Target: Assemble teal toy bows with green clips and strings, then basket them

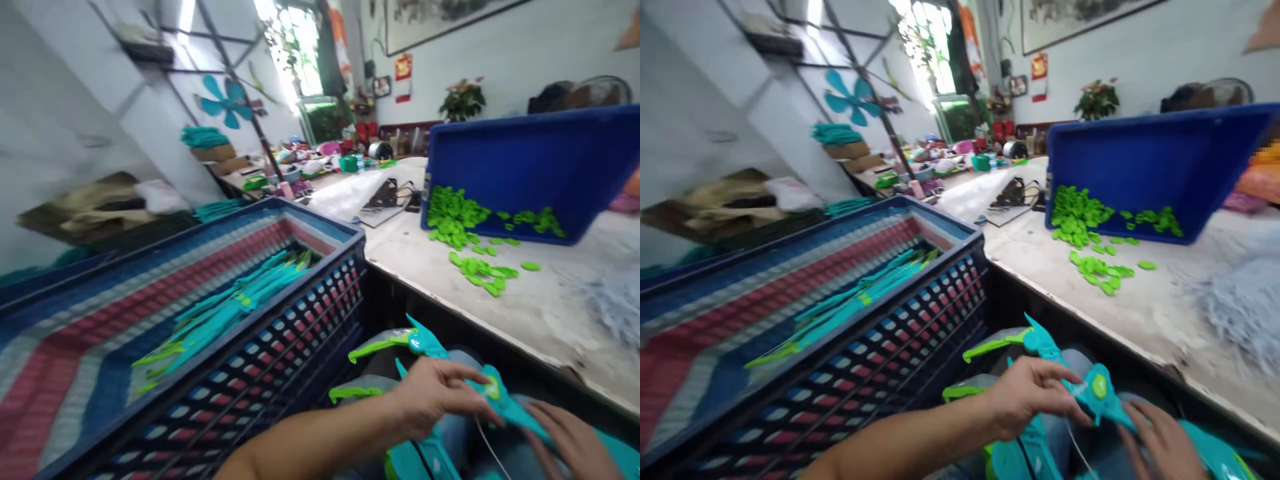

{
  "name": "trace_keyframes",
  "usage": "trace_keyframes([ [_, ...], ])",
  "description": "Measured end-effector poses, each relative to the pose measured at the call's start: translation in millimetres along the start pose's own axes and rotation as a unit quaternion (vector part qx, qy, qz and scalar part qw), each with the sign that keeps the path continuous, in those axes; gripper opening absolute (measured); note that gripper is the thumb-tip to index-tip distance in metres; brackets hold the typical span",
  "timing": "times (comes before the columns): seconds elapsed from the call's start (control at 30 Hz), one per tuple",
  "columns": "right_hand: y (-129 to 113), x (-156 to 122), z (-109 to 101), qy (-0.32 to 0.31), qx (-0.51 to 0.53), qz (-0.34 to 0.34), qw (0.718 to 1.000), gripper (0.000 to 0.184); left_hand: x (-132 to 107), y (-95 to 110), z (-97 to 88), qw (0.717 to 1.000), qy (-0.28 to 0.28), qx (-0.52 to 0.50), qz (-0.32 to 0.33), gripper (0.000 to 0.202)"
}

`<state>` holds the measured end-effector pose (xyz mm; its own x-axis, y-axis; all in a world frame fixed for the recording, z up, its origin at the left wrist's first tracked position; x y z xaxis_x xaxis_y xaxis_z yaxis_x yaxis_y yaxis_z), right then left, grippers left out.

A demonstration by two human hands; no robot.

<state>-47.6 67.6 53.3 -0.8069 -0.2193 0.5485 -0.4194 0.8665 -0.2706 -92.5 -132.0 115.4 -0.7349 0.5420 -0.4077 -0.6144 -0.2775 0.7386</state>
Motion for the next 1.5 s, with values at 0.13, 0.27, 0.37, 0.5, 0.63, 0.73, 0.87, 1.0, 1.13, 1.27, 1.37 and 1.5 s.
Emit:
trace_keyframes([
  [0.13, -63.1, 56.8, 93.4, -0.044, -0.066, -0.118, 0.990, 0.038, 5.8, -6.6, -8.2, 1.000, 0.019, 0.022, 0.005, 0.058],
  [0.27, -60.0, 66.6, 111.0, -0.116, -0.059, -0.089, 0.988, 0.047, 1.6, 0.6, -23.7, 1.000, -0.001, 0.023, 0.001, 0.059],
  [0.37, -47.2, 68.3, 95.6, -0.218, 0.054, -0.065, 0.972, 0.047, -9.8, 21.8, -42.9, 0.998, 0.013, 0.043, 0.037, 0.051],
  [0.5, -29.3, 69.9, 87.8, -0.397, 0.182, 0.056, 0.898, 0.051, -23.0, 61.1, -89.8, 0.980, 0.117, 0.124, 0.107, 0.040],
  [0.63, -25.1, 80.7, 83.2, -0.424, 0.239, 0.112, 0.866, 0.054, -18.3, 102.4, -131.8, 0.941, 0.217, 0.186, 0.182, 0.033],
  [0.73, -25.9, 82.7, 82.1, -0.423, 0.239, 0.121, 0.866, 0.054, 3.2, 118.6, -133.8, 0.930, 0.213, 0.231, 0.191, 0.027],
  [0.87, -26.9, 81.0, 80.2, -0.420, 0.240, 0.119, 0.867, 0.051, 31.4, 130.4, -125.4, 0.916, 0.222, 0.257, 0.216, 0.019],
  [1.0, -24.2, 79.4, 79.9, -0.418, 0.236, 0.116, 0.870, 0.053, 44.2, 132.8, -123.1, 0.902, 0.243, 0.263, 0.241, 0.016],
  [1.13, -24.7, 79.0, 79.8, -0.423, 0.222, 0.110, 0.872, 0.052, 48.1, 132.7, -121.4, 0.899, 0.231, 0.272, 0.255, 0.016],
  [1.27, -25.9, 79.9, 79.1, -0.421, 0.221, 0.108, 0.873, 0.052, 49.5, 133.2, -124.7, 0.895, 0.240, 0.280, 0.251, 0.015],
  [1.37, -24.2, 78.6, 80.8, -0.420, 0.216, 0.109, 0.875, 0.053, 51.0, 133.7, -126.2, 0.894, 0.242, 0.285, 0.248, 0.015],
  [1.5, -21.9, 76.0, 82.6, -0.423, 0.196, 0.109, 0.878, 0.054, 50.5, 135.8, -127.7, 0.885, 0.255, 0.296, 0.252, 0.014],
])
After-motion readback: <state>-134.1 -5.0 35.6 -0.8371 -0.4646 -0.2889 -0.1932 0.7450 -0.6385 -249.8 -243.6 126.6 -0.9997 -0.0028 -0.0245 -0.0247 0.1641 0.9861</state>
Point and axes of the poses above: each hand's wrist, its own x-axis towards the middle knuckle, its own z-axis out of the palm, y = z × x, the point moved 9 cm from there along x, towards the middle knuckle, and after that the axes turned 2 degrees about -z, right-handed, at the moved point
